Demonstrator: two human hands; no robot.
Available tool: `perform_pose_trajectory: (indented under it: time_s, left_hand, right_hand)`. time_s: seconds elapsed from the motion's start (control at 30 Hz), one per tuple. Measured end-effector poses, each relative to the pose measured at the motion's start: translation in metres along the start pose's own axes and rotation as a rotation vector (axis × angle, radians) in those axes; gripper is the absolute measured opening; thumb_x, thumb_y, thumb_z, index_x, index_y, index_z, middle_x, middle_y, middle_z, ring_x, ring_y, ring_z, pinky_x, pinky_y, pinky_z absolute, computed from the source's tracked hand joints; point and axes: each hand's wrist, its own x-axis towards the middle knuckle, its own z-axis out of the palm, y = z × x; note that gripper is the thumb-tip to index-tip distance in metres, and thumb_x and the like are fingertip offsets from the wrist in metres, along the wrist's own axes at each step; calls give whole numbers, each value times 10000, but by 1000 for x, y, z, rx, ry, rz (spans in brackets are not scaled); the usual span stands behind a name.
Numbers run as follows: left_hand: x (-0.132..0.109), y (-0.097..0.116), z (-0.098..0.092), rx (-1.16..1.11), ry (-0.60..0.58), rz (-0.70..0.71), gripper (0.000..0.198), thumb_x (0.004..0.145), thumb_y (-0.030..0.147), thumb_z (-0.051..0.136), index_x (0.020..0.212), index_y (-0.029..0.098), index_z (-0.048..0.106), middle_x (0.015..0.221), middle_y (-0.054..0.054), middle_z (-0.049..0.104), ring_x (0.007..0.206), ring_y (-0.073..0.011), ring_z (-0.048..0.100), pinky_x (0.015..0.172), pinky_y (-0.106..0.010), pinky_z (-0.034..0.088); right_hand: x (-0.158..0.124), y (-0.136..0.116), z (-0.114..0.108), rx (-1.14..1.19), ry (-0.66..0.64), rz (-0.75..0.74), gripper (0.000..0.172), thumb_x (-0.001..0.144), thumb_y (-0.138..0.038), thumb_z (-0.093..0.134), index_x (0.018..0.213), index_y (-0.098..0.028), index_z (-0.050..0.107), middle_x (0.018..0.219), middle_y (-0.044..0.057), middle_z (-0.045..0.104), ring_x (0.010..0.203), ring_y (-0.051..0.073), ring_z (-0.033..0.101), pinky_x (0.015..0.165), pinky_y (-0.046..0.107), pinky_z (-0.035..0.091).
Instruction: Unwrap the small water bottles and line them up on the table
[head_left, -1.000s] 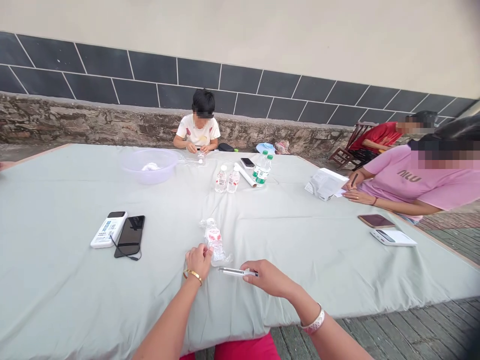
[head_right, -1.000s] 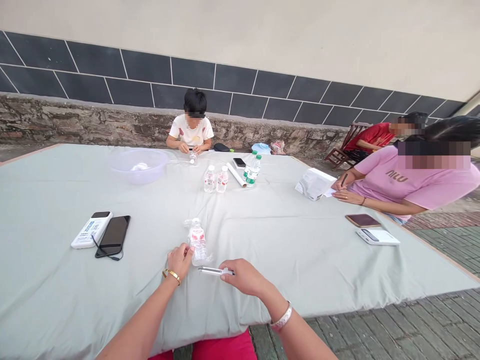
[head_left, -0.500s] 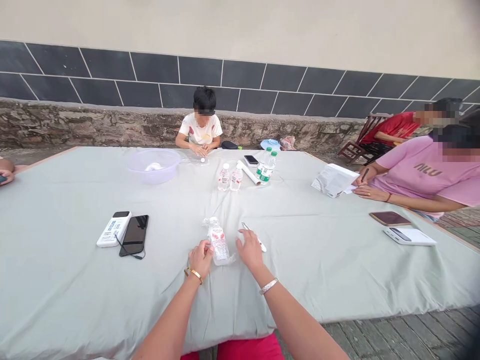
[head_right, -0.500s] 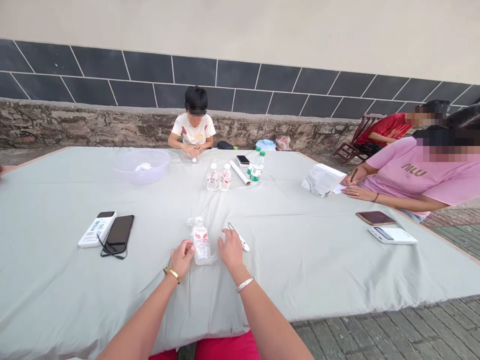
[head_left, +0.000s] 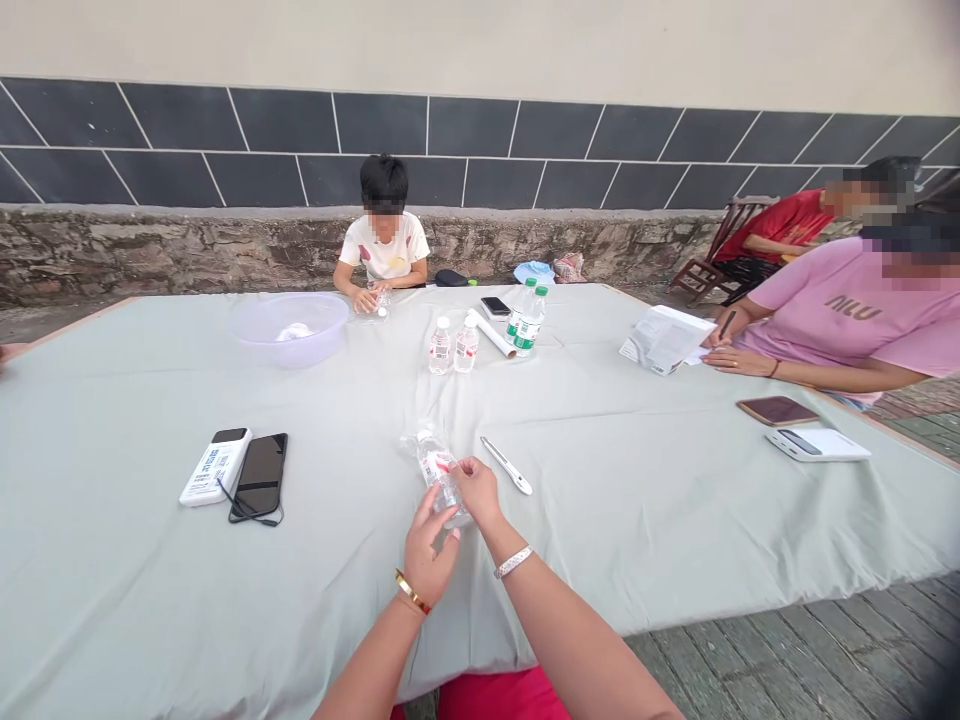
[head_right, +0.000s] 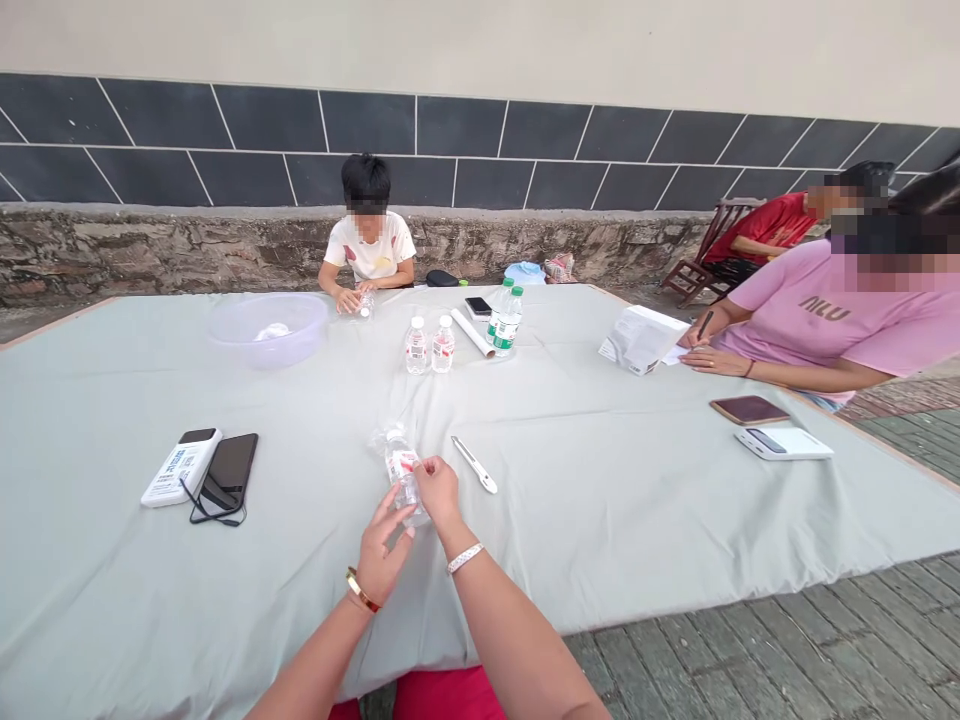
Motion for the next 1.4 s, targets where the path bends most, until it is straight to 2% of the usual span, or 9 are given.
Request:
perform_pose_trajectory:
  time_s: [0.17,0.3,0.53,0.67,0.8,0.97,1.03,1.17,1.4]
  left_hand:
    - [29,0,-14,-23,198,-346,323,830,403,470,1040,202,611,1234,-113,575,1104,-231,572,885,-356,484]
    - [63,2,-16,12,97,-665,571,757,531,561,1189,163,496,1066,-125,645,909,-240,638,799,-369,490]
    - [77,3,-37,-276,-162,-825,571,764,640,482,1099,181,534,838,-70,699,679,-205,667,609,-339,533]
    - [72,6,-46,-517,-231,-843,436,793,586,466,960,202,588,898,-72,698,797,-192,675,709,-314,544]
    - [71,12,-42,-632,-125,-745,388,775,526,535,921,171,589,978,-111,677,865,-220,669,745,-335,544]
    - [75,18,-37,-208,326,-577,761,619,412,751,1248,200,380,1147,-101,589,968,-201,623,795,-325,514]
    - [76,18,-37,-3,420,-488,878,557,369,791,1292,226,334,1211,-100,539,1060,-215,578,867,-339,484]
    - [75,18,-35,142,486,-434,741,591,427,748,1208,188,413,1196,-116,533,1074,-230,566,875,-334,474]
    - [79,23,-37,14,478,-479,682,573,353,760,1135,196,407,962,-26,631,843,-159,636,719,-273,505]
  right_hand:
    - [-4,6,-3,14,127,-61,280,815,-449,408,656,-225,463,593,-12,547,566,150,490,565,268,378]
    - [-11,-1,0,259,87,-71,276,791,-477,450,685,-223,464,611,-16,531,577,145,486,582,268,392]
    - [-14,-29,4,671,-115,6,279,698,-457,588,666,-217,449,556,-54,476,512,101,410,537,239,366]
    - [-17,-43,-5,745,-270,16,308,643,-447,656,654,-210,460,560,-61,471,507,84,388,519,224,338]
    - [-17,-41,-16,783,-370,23,340,618,-464,686,645,-202,471,566,-57,483,503,73,381,517,216,325]
    - [-16,-31,-9,750,-188,104,335,675,-498,628,667,-206,463,593,-36,525,553,93,467,563,226,387]
    - [-14,-31,-1,733,-120,137,305,715,-490,584,702,-207,471,648,-19,562,630,114,533,601,236,424]
    - [-9,-37,16,645,-12,155,223,801,-423,476,714,-222,439,618,-25,542,606,132,557,565,246,430]
    - [3,-33,28,411,126,4,225,860,-421,372,727,-243,405,585,-38,487,527,135,479,533,256,394]
